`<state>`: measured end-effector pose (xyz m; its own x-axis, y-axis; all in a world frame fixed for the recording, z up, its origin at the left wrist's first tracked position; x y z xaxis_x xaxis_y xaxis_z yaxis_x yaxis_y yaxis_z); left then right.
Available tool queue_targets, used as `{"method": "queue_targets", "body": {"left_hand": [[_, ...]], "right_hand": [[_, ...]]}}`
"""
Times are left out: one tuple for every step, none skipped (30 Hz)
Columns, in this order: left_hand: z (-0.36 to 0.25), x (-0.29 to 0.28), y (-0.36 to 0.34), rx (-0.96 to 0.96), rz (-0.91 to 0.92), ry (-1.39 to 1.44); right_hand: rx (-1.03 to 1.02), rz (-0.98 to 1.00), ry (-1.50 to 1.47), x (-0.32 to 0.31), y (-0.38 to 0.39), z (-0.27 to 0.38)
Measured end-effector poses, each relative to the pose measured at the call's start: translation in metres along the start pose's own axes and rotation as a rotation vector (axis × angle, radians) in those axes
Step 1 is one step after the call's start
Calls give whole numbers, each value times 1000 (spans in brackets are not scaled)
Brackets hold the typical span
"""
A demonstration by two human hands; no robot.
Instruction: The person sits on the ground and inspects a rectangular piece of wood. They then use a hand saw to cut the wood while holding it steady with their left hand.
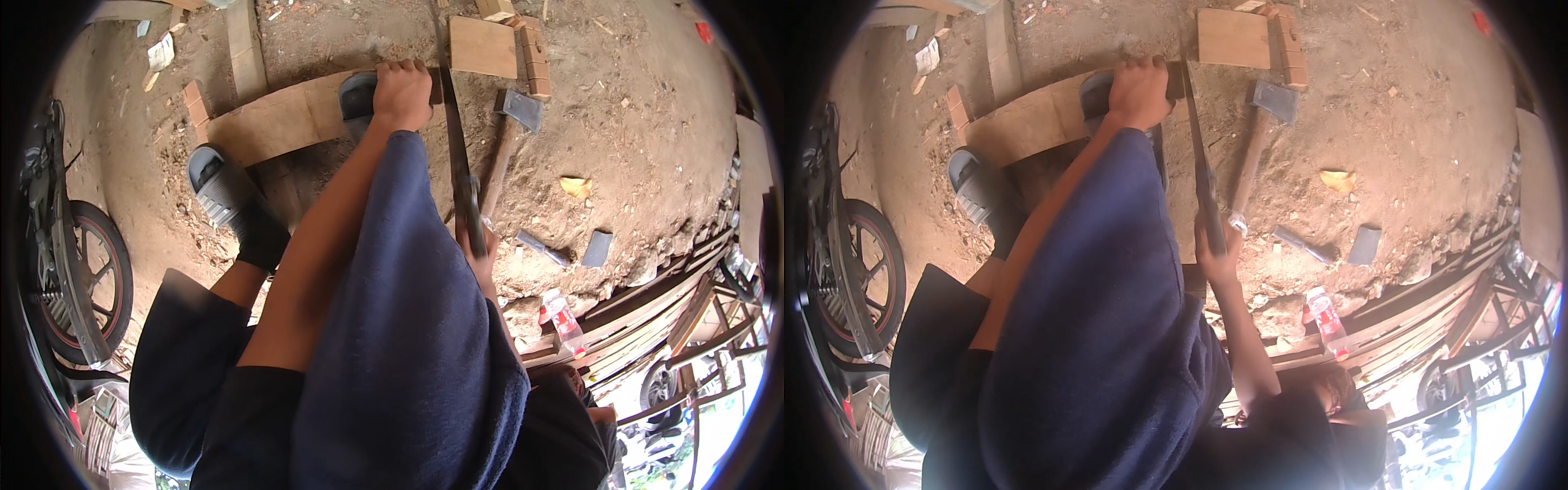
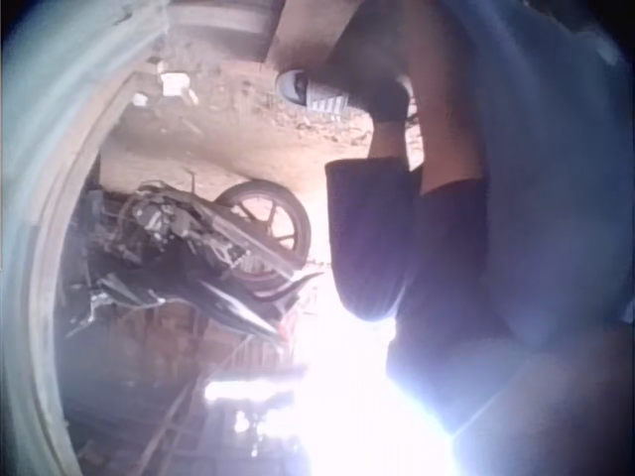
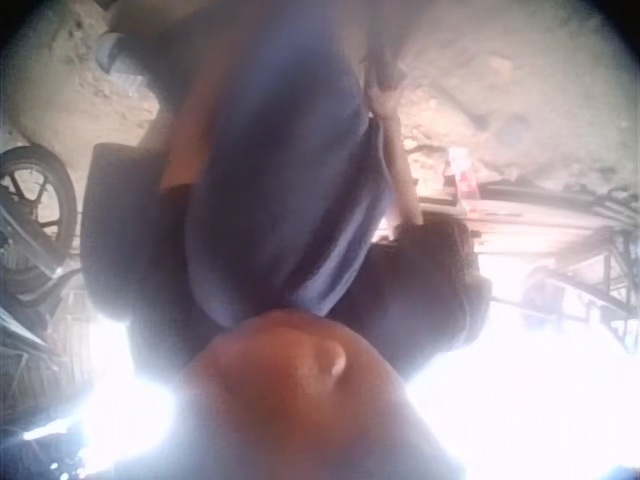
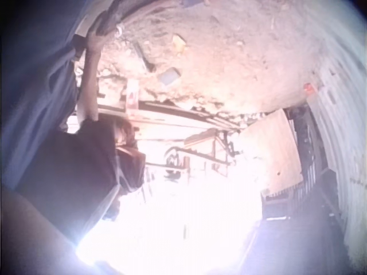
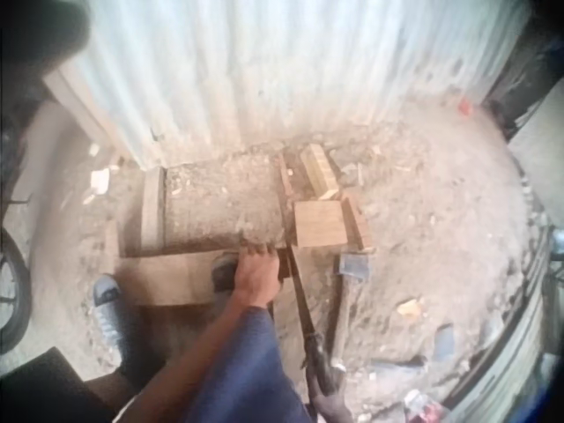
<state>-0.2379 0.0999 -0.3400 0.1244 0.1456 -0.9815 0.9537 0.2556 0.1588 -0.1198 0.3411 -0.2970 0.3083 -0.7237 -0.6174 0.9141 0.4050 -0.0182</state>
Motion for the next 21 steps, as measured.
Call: {"method": "queue_targets", "body": {"left_hand": [[3,-1,0,-5,-6,9],[3,-3,0,-1,-12,20],[5,-3,1,3,-1,38],[6,-5,-2,14,10,62],[6,-6,-3,26,21,86],[3,-7,0,27,27,56],[3,-9,3,17,32,20],[4,-9,2,4,33,-13],[6,-9,-2,6,21,-8],[3,-6,-2,15,26,3],[2,-6,-2,22,21,9],[3,-4,1,9,52,-7],[2,-5,-1,8,71,-23],[0,-5,-2,7,89,-35],[0,-6,-3,3,72,-16],[2,-4,-4,-5,57,3],[5,-1,-2,-19,46,23],[7,-1,0,-7,42,33],[7,-3,0,14,35,46],[6,-5,-2,26,27,60],[3,-7,-3,28,25,36]], "right_hand": [[71,28,-115,9,-28,-1],[146,50,-226,16,-59,1],[231,67,-305,22,-96,12],[320,79,-376,24,-119,20],[287,66,-377,25,-114,21],[253,54,-378,26,-102,19],[213,50,-386,29,-90,15],[107,38,-322,27,-64,3],[115,55,-244,18,-36,0],[314,120,-257,10,-4,-14],[354,133,-274,2,5,-9],[319,137,-267,2,3,-4],[279,125,-258,2,-7,4],[239,114,-245,4,-15,6],[94,54,-240,16,-40,-2],[194,82,-283,23,-76,0],[295,118,-327,25,-102,11],[306,111,-347,25,-106,17],[316,96,-363,24,-109,22],[323,89,-378,24,-114,23],[233,61,-343,24,-90,8]]}}
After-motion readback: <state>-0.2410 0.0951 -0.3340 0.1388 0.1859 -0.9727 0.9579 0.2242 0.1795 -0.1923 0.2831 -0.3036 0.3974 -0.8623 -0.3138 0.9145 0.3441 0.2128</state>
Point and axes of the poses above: each hand's wrist, its own y-axis away from the middle knuckle, its own x-axis out of the palm, z = x × y, the point moved 4 cm from there along -y, towards the middle knuckle, and after that the axes turned 2 degrees about y, right-handed, at the moved point
